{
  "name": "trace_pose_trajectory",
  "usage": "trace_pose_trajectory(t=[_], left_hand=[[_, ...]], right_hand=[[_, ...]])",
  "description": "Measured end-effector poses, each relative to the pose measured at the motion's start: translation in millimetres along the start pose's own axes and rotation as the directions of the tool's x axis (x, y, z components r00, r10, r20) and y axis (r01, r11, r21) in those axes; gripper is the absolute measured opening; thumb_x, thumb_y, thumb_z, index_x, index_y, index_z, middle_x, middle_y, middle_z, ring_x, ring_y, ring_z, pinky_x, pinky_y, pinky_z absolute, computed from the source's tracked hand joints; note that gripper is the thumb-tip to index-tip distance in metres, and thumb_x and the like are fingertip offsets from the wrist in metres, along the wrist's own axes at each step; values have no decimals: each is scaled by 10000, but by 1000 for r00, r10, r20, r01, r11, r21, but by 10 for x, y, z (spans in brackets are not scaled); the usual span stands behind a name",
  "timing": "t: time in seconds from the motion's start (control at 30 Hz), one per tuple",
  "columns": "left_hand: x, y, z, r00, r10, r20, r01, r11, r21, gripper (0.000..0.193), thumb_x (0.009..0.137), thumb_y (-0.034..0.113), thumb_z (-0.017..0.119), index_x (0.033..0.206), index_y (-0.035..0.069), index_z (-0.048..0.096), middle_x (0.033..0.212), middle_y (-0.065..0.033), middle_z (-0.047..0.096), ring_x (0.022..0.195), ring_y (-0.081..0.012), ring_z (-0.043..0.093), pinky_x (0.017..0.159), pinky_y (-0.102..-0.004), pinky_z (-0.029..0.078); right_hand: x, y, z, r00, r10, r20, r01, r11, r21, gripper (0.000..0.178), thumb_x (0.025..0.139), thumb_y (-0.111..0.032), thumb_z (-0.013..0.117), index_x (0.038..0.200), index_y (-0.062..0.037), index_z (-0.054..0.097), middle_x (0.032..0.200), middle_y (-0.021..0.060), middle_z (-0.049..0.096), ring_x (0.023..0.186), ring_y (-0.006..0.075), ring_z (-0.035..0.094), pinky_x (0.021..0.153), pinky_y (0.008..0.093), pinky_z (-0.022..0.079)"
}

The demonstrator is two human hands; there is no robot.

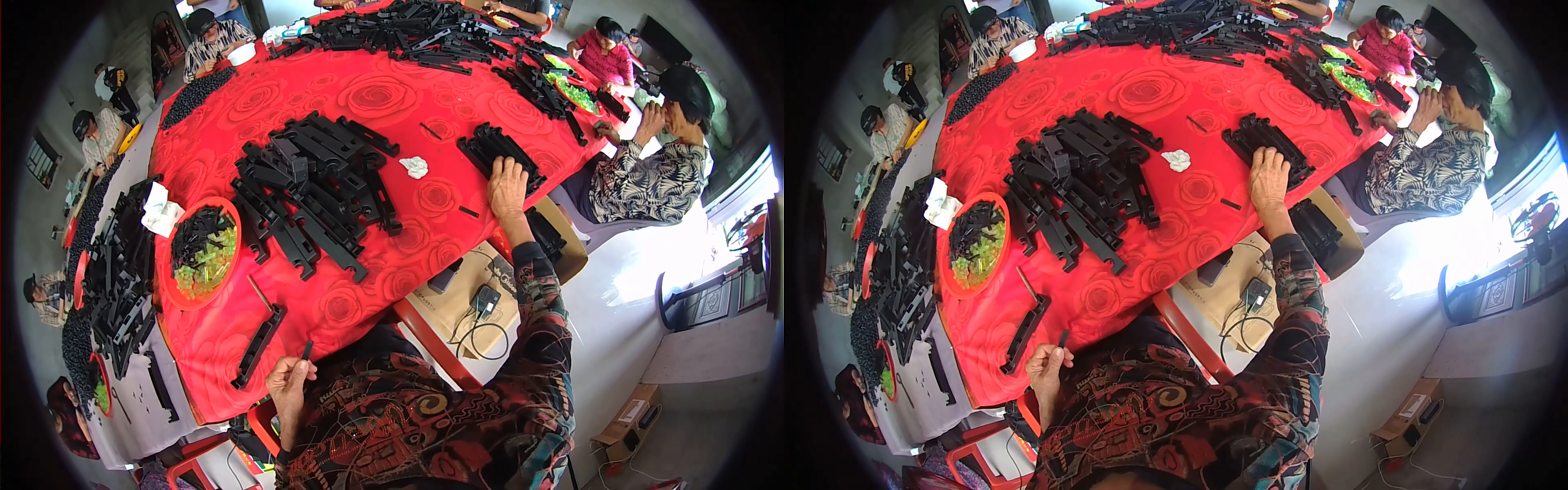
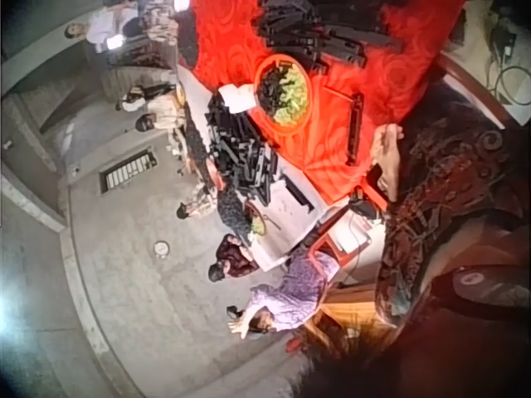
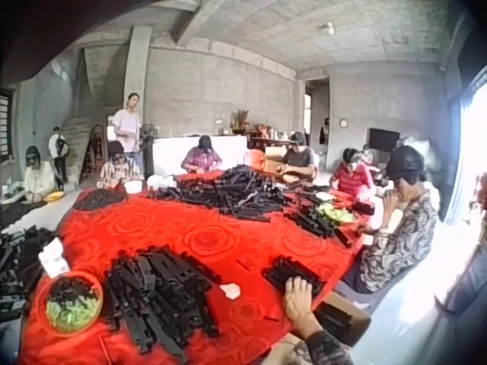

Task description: The person arranges black plastic frames on a table, cleans a pair of glasses with a wipe, and assembles level tools by inserting vials into the frames by hand.

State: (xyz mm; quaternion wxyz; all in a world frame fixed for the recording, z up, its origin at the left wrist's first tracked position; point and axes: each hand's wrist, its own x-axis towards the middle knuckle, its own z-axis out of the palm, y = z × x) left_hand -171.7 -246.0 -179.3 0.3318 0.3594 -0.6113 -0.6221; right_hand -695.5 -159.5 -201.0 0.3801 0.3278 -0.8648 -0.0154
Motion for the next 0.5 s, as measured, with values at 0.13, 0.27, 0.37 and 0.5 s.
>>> trace_pose_trajectory(t=[0.13,0.27,0.37,0.5], left_hand=[[-6,-1,16,1000,15,8,-15,1000,-12,144,862,120,603,797,-5,572,724,-74,633,587,-88,557,577,-217,454],[-24,16,25,999,-17,47,19,999,-35,120,840,92,624,807,-13,576,725,-78,633,600,-90,565,576,-213,461],[-42,22,32,998,-18,68,21,999,-43,106,830,77,632,813,-13,578,725,-78,634,606,-92,569,583,-212,467],[-46,-6,-9,993,41,115,-44,999,21,99,830,72,631,827,-15,584,731,-82,637,619,-98,579,608,-221,484]], right_hand=[[-24,-73,-213,996,36,-78,-19,978,206,244,732,-176,574,939,-47,559,985,129,520,910,279,481,765,403,373],[-156,-536,-821,990,-28,-141,109,785,610,208,739,-147,608,915,-50,554,887,118,529,785,260,523,662,378,435],[-396,-979,-1387,960,-217,-175,244,355,902,212,735,-110,614,930,-45,563,758,108,523,747,262,561,594,359,485],[-707,-1383,-1796,901,-430,-53,156,208,966,255,759,-139,656,991,-51,598,850,137,592,818,283,625,647,353,515]])
